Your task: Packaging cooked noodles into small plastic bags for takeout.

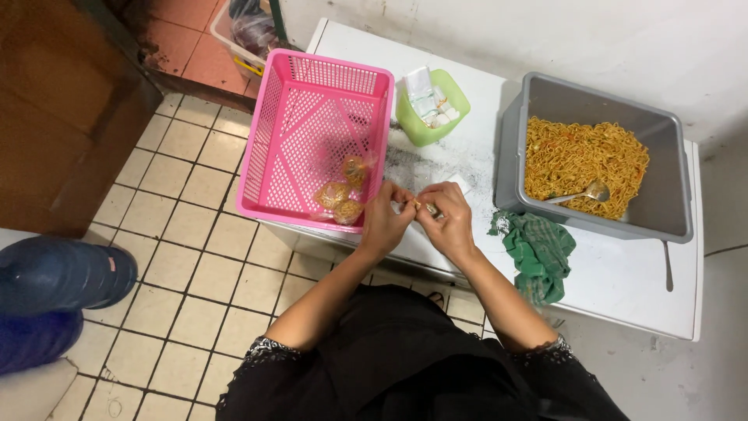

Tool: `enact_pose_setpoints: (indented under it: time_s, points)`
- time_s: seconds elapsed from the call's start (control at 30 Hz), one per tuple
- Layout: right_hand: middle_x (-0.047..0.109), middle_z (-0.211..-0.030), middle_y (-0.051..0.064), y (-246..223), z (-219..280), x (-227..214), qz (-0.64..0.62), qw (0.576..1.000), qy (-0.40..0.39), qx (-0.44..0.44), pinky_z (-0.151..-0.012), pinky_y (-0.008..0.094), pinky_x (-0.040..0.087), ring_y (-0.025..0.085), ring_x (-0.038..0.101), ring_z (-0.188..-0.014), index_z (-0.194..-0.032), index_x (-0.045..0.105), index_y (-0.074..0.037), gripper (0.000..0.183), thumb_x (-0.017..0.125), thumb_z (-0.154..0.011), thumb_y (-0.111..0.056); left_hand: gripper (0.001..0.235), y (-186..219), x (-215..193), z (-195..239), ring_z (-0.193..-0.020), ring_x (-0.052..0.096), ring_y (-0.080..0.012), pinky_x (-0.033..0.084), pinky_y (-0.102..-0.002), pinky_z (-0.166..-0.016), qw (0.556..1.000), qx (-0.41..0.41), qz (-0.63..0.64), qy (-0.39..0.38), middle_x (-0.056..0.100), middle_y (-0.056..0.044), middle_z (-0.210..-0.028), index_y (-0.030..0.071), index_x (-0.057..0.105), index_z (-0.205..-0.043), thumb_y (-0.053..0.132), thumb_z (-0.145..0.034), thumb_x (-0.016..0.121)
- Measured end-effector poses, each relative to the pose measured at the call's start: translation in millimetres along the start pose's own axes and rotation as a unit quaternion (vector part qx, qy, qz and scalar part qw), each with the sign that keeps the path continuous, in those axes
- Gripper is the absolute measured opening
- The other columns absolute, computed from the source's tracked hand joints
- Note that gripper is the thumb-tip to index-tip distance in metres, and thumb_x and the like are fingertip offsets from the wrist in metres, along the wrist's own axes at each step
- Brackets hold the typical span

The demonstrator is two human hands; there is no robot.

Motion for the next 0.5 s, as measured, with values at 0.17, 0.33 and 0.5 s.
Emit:
enact_pose_setpoints:
  time_s: [0.17, 0.33, 0.5]
  points:
    - [0.069, -0.093, 0.010, -18.7, 5.2, -8.4, 0.070, 0.991, 0.054, -0.098, -0.064, 0.035, 0.053, 0.027, 0.065, -0.084, -0.094, 0.071, -0.002, 0.014, 0.077, -0.082, 0.001, 0.025, -20.1, 14.2, 6.6, -0.077, 0.060, -0.0203, 0.051, -0.035, -0.071, 0.999, 0.003, 0.046, -0.003, 0.061, -0.009, -0.082, 0.001, 0.051, -0.091, 0.004, -0.085, 0.074]
    - [0.065, -0.083, 0.012, 22.1, 17.2, -4.2, 0.090, 0.996, 0.010, -0.025, -0.065, 0.036, 0.050, 0.024, 0.060, -0.075, -0.095, 0.069, -0.002, 0.014, 0.076, -0.083, 0.002, 0.023, -12.8, 18.0, 9.9, -0.077, 0.059, -0.0179, 0.051, -0.033, -0.069, 0.996, -0.020, 0.084, -0.034, 0.061, -0.009, -0.085, 0.001, 0.049, -0.094, 0.003, -0.089, 0.072]
    - [0.066, -0.091, 0.012, 71.8, 22.5, 2.1, -0.138, 0.971, -0.156, 0.119, -0.076, 0.034, 0.052, 0.016, 0.059, -0.085, -0.114, 0.064, 0.001, 0.021, 0.071, -0.094, 0.001, 0.028, 8.1, 10.9, 8.9, -0.078, 0.066, -0.0176, 0.055, -0.031, -0.068, 0.998, -0.019, 0.017, -0.055, 0.067, -0.010, -0.087, 0.001, 0.052, -0.099, 0.007, -0.087, 0.076]
Point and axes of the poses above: each hand's wrist, its own z-axis away from the middle knuckle, its own x-axis out of the palm, y = z × x, the point moved 5 cm from there along -z, towards the middle knuckle
